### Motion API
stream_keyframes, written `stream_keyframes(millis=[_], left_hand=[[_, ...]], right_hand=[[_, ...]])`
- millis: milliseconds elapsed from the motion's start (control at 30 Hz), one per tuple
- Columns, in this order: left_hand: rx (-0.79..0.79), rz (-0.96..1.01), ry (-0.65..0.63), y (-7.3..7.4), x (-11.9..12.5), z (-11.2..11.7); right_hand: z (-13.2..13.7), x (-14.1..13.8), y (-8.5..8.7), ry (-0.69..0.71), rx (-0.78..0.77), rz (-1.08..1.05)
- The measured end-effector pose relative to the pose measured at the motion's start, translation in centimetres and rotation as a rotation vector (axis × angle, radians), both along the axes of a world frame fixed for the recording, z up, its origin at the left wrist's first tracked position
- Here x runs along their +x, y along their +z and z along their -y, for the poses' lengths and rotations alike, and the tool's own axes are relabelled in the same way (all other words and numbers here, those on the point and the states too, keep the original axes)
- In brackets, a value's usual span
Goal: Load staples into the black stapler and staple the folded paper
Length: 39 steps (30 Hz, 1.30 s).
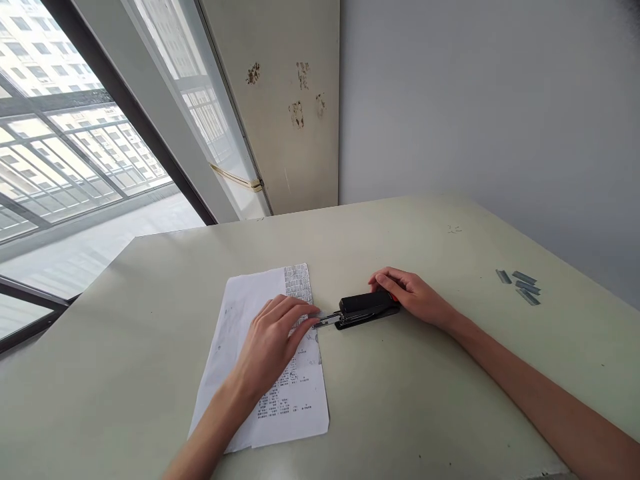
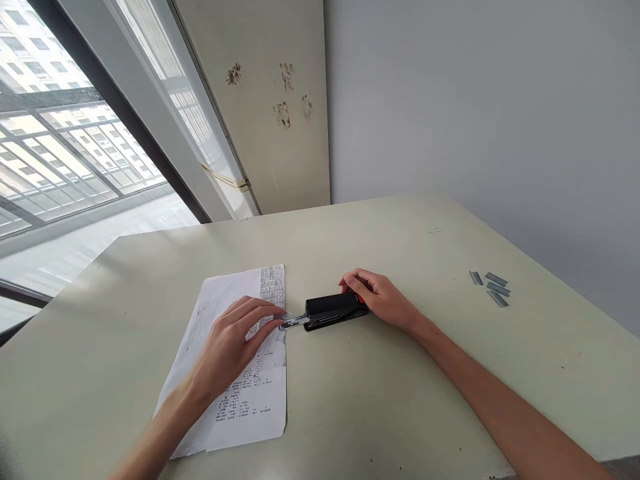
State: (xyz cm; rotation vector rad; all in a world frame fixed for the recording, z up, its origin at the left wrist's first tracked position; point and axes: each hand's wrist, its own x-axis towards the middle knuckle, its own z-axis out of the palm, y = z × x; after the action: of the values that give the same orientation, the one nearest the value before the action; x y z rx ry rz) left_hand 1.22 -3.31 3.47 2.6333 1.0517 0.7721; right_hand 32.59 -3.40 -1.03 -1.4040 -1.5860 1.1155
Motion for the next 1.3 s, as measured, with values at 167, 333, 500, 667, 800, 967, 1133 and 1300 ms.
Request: stream_keyframes(millis=[167, 333, 500, 667, 800, 967, 1133, 1300], left_hand=[[0.080, -0.068, -0.040, -0.6, 0.6, 0.3], [0.102, -0.084, -0.034, -1.0, 0.8, 0.3], [0.078, -0.070, -0.007, -0.9, 0.8, 0.2], [0.099, -0.110, -0.015, -1.0, 0.8, 0.1], [0.102, -0.096, -0.013, -1.2, 0.9, 0.2], [0.067, -0.038, 0.008, -1.2, 0.8, 0.5], [0.078, -0.021, -0.005, -1.1, 0.8, 0.5], [0.104, -0.019, -0.022, -1.1, 1.0, 0.4]], right_hand=[[-0.1, 0.0, 0.0, 0.002, 0.005, -0.002], [0.0, 0.2, -0.1, 0.004, 0.018, 0.013], [0.0, 0.2, 0.0, 0.008, 0.006, 0.022], [0.0, 0.1, 0.1, 0.009, 0.010, 0.012], [0.0, 0.2, 0.0, 0.004, 0.006, 0.015], [0.0, 0.2, 0.0, 0.012, 0.000, 0.003], [0.0, 0.1, 0.2, 0.016, 0.008, 0.001], [0.0, 0.2, 0.3, 0.017, 0.029, 0.015]])
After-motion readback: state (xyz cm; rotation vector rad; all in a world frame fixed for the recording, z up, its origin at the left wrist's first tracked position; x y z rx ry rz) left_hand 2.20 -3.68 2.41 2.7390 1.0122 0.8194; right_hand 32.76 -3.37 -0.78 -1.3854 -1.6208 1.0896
